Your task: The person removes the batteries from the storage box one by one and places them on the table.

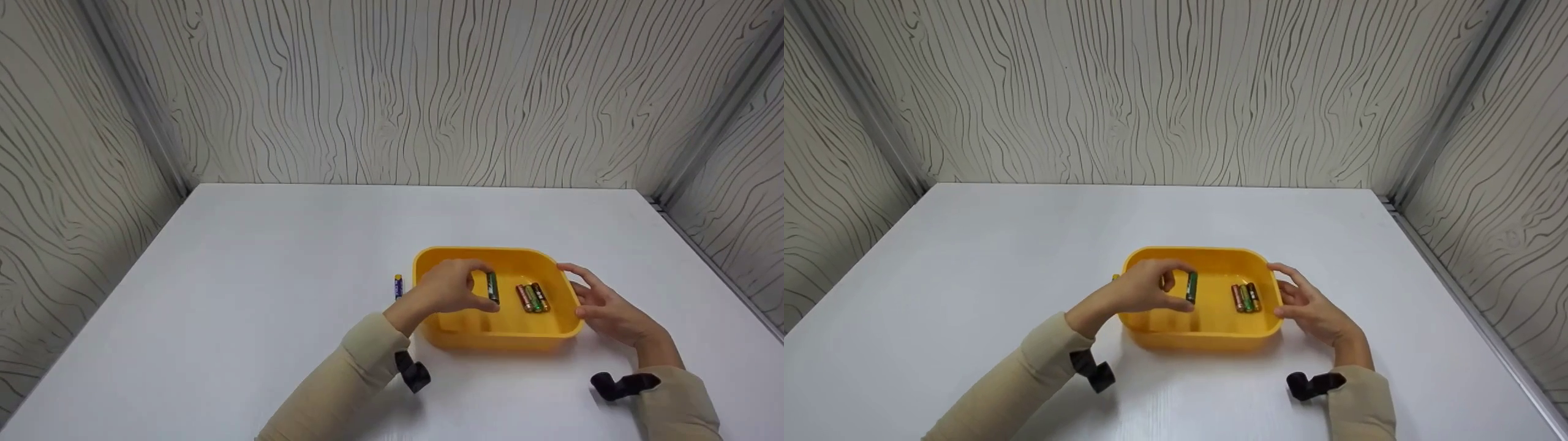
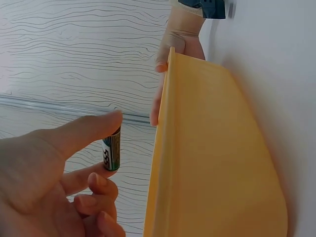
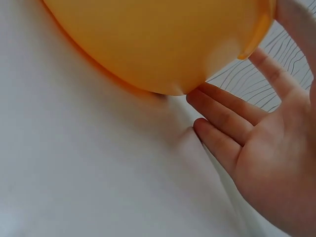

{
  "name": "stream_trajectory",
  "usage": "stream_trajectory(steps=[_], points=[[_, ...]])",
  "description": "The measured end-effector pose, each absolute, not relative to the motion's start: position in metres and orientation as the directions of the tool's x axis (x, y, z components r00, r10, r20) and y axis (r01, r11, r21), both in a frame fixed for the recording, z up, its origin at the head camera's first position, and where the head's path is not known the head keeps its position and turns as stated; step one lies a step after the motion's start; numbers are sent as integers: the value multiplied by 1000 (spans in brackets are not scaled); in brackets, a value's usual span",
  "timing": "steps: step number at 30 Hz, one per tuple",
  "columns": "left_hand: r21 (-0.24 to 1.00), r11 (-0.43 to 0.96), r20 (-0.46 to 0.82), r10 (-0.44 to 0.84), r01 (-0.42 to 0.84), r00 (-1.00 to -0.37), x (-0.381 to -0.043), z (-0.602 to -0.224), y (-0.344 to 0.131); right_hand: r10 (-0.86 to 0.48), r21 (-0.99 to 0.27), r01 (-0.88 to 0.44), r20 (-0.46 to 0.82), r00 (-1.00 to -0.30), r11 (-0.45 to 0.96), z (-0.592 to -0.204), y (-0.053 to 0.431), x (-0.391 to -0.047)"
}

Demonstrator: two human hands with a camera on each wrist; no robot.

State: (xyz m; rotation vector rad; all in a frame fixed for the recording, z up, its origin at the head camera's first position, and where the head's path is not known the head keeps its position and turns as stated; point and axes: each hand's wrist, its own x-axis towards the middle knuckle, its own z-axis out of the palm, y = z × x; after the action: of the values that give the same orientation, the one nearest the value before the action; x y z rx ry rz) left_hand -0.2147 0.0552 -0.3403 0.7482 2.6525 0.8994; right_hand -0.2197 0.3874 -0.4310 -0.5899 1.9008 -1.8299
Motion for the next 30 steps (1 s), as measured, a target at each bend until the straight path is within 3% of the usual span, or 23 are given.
stream_trajectory(steps=[10,30], points=[[675,615,-16,564,407,-826,-215,-339,23,-621,-1000,0,-9,-784,14,-433,390,-221],[731,591,-11,510,341,-860,-223,-343,-24,-588,-993,-19,-51,-807,113,-429,388,-220]])
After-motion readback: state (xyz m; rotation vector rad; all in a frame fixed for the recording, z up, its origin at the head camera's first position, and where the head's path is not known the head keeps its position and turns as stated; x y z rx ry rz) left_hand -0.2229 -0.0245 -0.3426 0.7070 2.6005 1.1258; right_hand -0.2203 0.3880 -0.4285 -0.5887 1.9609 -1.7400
